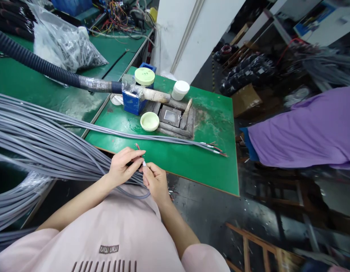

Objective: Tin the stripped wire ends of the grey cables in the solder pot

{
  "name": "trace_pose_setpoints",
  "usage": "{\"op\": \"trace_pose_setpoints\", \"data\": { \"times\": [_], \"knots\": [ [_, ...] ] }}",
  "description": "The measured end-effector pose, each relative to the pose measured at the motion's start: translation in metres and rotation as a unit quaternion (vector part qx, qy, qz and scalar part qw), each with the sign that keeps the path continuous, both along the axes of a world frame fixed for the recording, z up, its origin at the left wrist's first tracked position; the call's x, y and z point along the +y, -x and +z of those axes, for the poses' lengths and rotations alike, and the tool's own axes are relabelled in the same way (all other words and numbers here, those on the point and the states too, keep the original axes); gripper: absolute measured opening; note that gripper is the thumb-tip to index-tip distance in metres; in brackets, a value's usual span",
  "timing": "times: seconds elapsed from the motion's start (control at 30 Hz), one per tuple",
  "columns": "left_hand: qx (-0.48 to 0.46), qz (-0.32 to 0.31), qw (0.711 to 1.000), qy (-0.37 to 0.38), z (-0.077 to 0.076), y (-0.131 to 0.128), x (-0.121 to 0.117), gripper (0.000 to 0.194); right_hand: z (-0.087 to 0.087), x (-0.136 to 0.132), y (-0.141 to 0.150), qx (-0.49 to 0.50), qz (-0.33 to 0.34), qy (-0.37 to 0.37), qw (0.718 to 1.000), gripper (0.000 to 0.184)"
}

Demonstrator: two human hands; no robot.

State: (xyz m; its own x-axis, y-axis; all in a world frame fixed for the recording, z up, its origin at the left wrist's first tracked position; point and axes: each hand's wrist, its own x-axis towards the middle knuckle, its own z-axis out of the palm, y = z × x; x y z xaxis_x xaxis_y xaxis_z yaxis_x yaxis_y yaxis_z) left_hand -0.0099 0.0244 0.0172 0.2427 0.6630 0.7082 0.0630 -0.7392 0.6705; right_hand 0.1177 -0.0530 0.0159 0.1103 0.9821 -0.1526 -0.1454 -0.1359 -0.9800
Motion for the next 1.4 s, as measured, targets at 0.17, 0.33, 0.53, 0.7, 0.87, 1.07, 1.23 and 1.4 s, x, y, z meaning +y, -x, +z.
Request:
{"op": "trace_pose_setpoints", "data": {
  "times": [0.17, 0.33, 0.53, 0.7, 0.87, 1.07, 1.23, 1.4],
  "knots": [
    [-0.052, 0.009, 0.992, 0.114, -0.003, -0.005, -0.007, 0.015, -0.001, -0.001, 0.001, -0.014, -0.013, -0.001, 1.000, 0.026],
    [-0.141, -0.012, 0.939, 0.312, -0.006, -0.011, -0.014, 0.013, 0.001, -0.001, 0.003, -0.027, -0.019, -0.001, 0.999, 0.026],
    [-0.224, -0.048, 0.866, 0.445, 0.005, -0.011, -0.011, 0.019, 0.006, 0.001, 0.005, -0.049, -0.023, 0.002, 0.999, 0.027],
    [-0.251, -0.072, 0.835, 0.485, 0.006, -0.011, -0.008, 0.026, 0.007, 0.002, 0.006, -0.053, -0.021, 0.001, 0.998, 0.028],
    [-0.262, -0.086, 0.825, 0.493, 0.003, -0.011, -0.007, 0.026, 0.008, 0.003, 0.007, -0.060, -0.025, 0.001, 0.998, 0.028],
    [-0.238, -0.091, 0.834, 0.490, 0.005, -0.008, -0.005, 0.026, 0.011, 0.004, 0.009, -0.081, -0.027, 0.005, 0.996, 0.026],
    [-0.203, -0.077, 0.848, 0.483, 0.009, -0.003, 0.001, 0.028, 0.015, 0.006, 0.010, -0.121, -0.022, 0.011, 0.992, 0.024],
    [-0.208, -0.051, 0.858, 0.467, 0.006, -0.005, 0.000, 0.024, 0.012, 0.008, 0.012, -0.098, -0.029, 0.022, 0.995, 0.023]
  ]
}}
